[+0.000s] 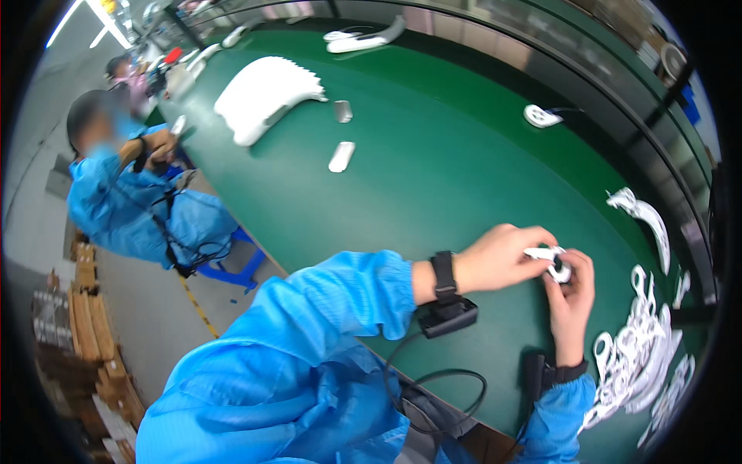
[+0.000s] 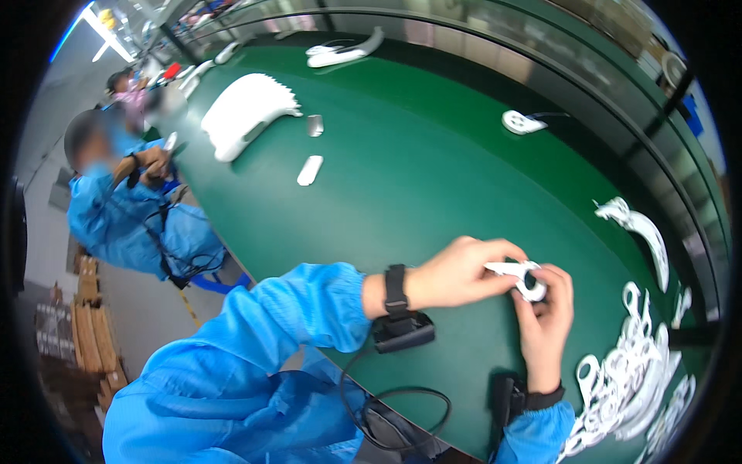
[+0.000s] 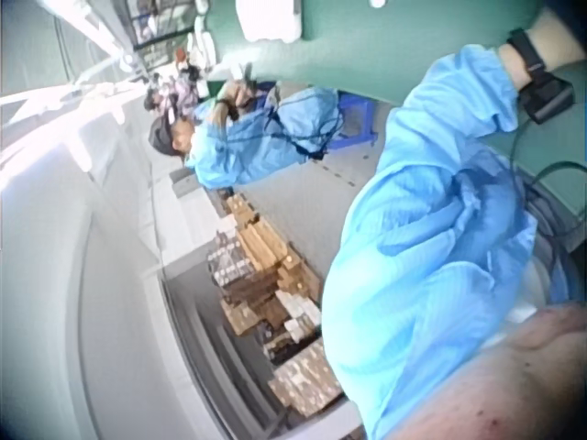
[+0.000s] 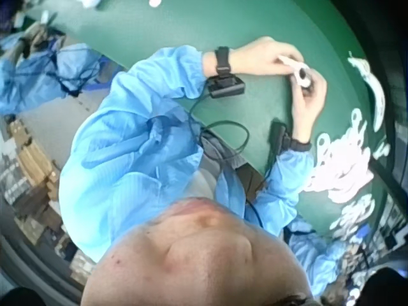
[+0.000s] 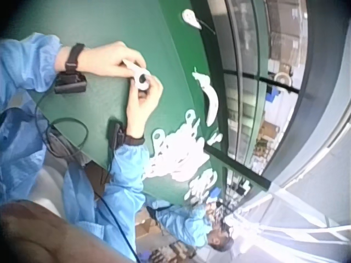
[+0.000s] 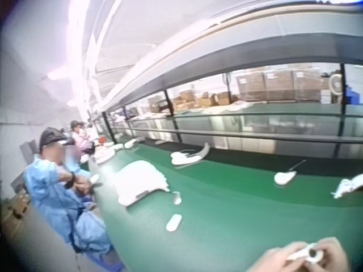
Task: The recorder is assembling small white plastic components on a green factory workbench.
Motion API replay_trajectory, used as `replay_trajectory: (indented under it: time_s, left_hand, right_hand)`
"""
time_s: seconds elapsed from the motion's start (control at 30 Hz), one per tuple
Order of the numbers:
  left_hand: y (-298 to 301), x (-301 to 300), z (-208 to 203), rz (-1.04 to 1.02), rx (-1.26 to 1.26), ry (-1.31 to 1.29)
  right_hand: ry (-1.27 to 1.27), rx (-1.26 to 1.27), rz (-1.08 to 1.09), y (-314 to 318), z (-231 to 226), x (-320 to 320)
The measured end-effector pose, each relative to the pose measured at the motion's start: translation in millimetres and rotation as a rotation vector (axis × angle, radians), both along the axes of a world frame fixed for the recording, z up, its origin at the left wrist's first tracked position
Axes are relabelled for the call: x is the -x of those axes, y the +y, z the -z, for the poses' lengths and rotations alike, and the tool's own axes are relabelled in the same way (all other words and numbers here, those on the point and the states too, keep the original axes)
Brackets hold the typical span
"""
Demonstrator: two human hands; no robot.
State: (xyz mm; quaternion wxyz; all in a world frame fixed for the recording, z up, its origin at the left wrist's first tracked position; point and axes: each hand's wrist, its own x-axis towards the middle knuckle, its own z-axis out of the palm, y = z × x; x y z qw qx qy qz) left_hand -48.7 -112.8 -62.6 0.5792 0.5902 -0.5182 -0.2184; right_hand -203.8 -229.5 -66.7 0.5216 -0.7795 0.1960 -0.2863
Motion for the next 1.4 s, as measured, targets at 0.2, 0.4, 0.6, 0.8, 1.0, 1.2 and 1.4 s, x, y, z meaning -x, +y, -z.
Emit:
replay_trajectory:
  time_s: [0.2, 0.4, 0.6, 0.8, 1.0, 1.2, 1.4]
  left_hand:
    - [3, 0, -3, 0.006, -0.061, -0.002]
    - [-4, 4, 3, -0.007, -0.020, -0.012]
    - [3, -7, -5, -0.033, -0.138, -0.076]
    - [-2, -16, -2, -0.007, -0.059, 0.067]
    - [-6, -111, -15, -0.347, -0.080, -0.159]
    - [6, -302, -69, -0.574, -0.405, -0.624]
    - [-1, -436, -28, -0.726, -0.783, -0.719]
  right_hand:
    - [0.039, -0.005, -0.013, 3, -8, 2]
    - [0.033, 0.053, -0.079, -4, -10, 9]
    - [0.083, 0.009, -0.088, 1, -18, 3]
    - [0.080, 0.046, -0.015, 0, -11, 1]
    - [0.094, 0.025, 0.035, -3, -11, -5]
    - [0.118, -0.124, 0.044, -4, -11, -10]
    - [0.112, -0.103, 0.102, -4, -7, -7]
